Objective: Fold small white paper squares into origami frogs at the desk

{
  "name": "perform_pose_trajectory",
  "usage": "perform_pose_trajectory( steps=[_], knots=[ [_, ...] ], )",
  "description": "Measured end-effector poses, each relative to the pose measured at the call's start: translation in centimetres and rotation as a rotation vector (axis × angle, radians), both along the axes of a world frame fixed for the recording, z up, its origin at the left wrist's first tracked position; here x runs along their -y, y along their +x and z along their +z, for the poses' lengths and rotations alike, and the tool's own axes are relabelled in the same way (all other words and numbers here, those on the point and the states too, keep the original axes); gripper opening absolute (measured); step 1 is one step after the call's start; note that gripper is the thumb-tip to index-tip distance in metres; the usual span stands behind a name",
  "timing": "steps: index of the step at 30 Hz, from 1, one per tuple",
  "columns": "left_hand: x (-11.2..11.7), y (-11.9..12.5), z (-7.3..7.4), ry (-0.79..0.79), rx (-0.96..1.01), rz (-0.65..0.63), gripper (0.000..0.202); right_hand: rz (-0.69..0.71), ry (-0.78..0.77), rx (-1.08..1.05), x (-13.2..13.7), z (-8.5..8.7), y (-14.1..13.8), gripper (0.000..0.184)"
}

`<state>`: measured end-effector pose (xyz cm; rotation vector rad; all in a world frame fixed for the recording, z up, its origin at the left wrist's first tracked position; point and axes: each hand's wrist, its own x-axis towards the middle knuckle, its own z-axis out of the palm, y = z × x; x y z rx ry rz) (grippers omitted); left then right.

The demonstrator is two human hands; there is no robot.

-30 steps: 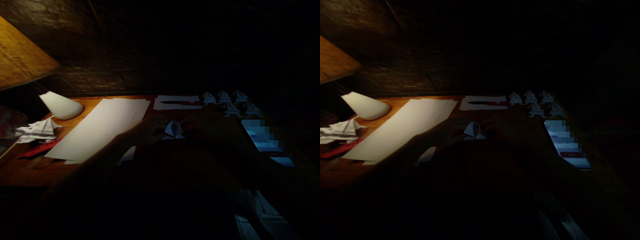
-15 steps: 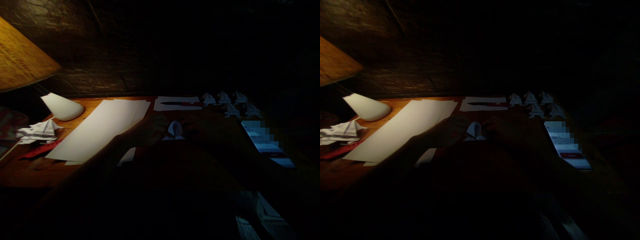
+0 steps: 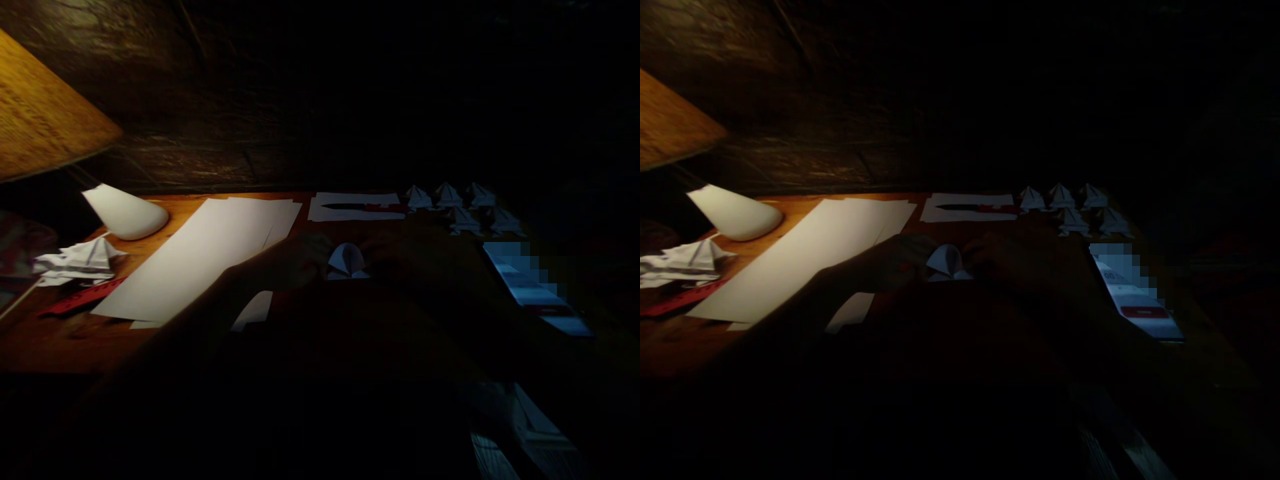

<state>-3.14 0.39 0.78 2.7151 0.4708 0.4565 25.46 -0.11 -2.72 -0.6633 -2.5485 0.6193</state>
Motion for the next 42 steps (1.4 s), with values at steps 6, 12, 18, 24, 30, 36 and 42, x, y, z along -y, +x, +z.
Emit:
perform_pose_trajectory(
  steps=[6,12,18,24,30,36,42],
  knots=[
    [-0.1,-0.1,0.2,-0.05,-0.026,-0.042,0.025,0.039,0.023,-0.005,-0.6,-0.7,0.2,0.034],
    [0.0,-0.2,-0.1,-0.004,-0.027,0.046,0.042,0.004,0.01,0.041,-0.1,0.1,0.1,0.035],
    [-0.1,-0.1,-0.3,0.014,-0.044,-0.022,0.038,0.046,-0.008,-0.007,0.0,0.4,0.3,0.048],
    [-0.1,-0.3,-0.6,0.049,-0.034,0.005,0.035,0.052,-0.015,0.007,0.0,0.6,0.5,0.049],
    [0.1,-0.4,-0.7,0.062,-0.062,0.033,0.04,0.033,-0.017,0.024,0.3,1.0,0.2,0.047],
    [-0.1,-0.4,-0.6,0.079,-0.045,0.009,0.024,0.03,-0.026,-0.007,0.2,0.8,0.1,0.046],
    [0.0,-0.1,-0.3,0.066,-0.068,0.026,0.02,0.029,-0.022,0.026,0.6,1.6,0.2,0.043]
  ],
)
